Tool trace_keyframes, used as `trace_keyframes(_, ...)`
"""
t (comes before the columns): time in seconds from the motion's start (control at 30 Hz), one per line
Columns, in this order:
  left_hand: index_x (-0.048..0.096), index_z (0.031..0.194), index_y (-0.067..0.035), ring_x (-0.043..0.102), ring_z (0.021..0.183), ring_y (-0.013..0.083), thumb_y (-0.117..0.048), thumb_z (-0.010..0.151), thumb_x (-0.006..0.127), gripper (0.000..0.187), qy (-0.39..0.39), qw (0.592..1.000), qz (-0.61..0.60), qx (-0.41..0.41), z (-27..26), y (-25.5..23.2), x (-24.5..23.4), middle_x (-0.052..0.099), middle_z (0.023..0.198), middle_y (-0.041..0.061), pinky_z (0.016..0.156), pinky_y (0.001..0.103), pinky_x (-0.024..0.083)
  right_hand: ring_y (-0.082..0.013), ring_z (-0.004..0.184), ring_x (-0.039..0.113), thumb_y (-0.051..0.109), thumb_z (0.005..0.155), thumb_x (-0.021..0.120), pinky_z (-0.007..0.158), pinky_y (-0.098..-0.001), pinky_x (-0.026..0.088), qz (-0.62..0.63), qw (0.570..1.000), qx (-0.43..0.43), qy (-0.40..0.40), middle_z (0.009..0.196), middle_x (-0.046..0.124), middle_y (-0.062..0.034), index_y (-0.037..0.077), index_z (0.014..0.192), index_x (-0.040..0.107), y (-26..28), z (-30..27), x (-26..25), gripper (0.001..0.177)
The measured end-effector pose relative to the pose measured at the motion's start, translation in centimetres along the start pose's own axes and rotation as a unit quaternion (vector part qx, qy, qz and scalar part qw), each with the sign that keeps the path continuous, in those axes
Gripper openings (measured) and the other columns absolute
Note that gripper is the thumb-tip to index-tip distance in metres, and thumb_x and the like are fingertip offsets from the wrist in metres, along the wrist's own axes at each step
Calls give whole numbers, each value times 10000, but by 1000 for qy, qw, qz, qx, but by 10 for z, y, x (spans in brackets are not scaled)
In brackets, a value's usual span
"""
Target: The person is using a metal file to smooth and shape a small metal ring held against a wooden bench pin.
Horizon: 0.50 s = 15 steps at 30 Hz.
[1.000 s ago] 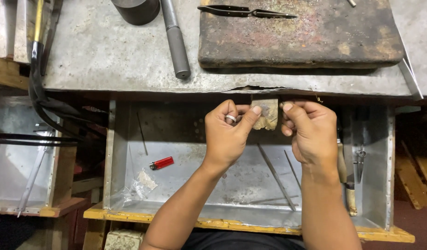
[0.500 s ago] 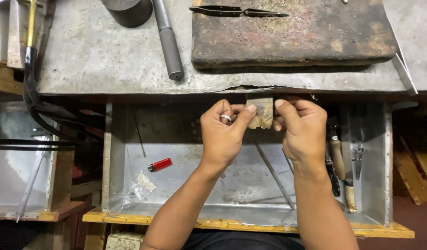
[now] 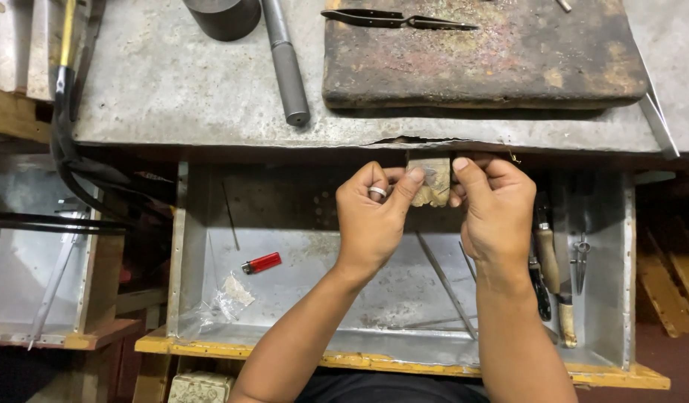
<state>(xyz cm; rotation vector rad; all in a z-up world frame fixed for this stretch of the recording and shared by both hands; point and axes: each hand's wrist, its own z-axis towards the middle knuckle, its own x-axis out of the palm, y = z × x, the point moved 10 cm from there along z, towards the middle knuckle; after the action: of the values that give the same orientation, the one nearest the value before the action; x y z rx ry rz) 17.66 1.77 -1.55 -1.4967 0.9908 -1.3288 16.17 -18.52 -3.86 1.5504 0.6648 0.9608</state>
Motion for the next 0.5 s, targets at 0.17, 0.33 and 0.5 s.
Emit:
trace_keyframes(0.17,319,672,-191,602,596,42,-149,889,833,559,21,999,-30,-16,-1,9,-1,773,814,135,478,144,426,-76,545,479,-26,931,717,444,-230,472,-46,998,-10,29,662,558,-102,-70,941,712,17,-5,0,45)
trace_keyframes(0.33,321,677,-189,656,594,84,-144,883,836,557,29,998,-50,-35,-2,23,-1,772,825,151,484,157,458,-96,510,442,-32,939,680,426,-251,434,-98,994,-34,43,623,494,-95,-88,955,712,21,-4,-7,67)
trace_keyframes(0.5,319,677,-181,657,591,82,-112,888,835,562,20,998,-58,-7,-2,9,-1,758,796,138,481,161,474,-72,554,428,-22,944,687,456,-240,458,-73,996,-41,40,655,517,-82,-81,975,708,18,-4,-3,70)
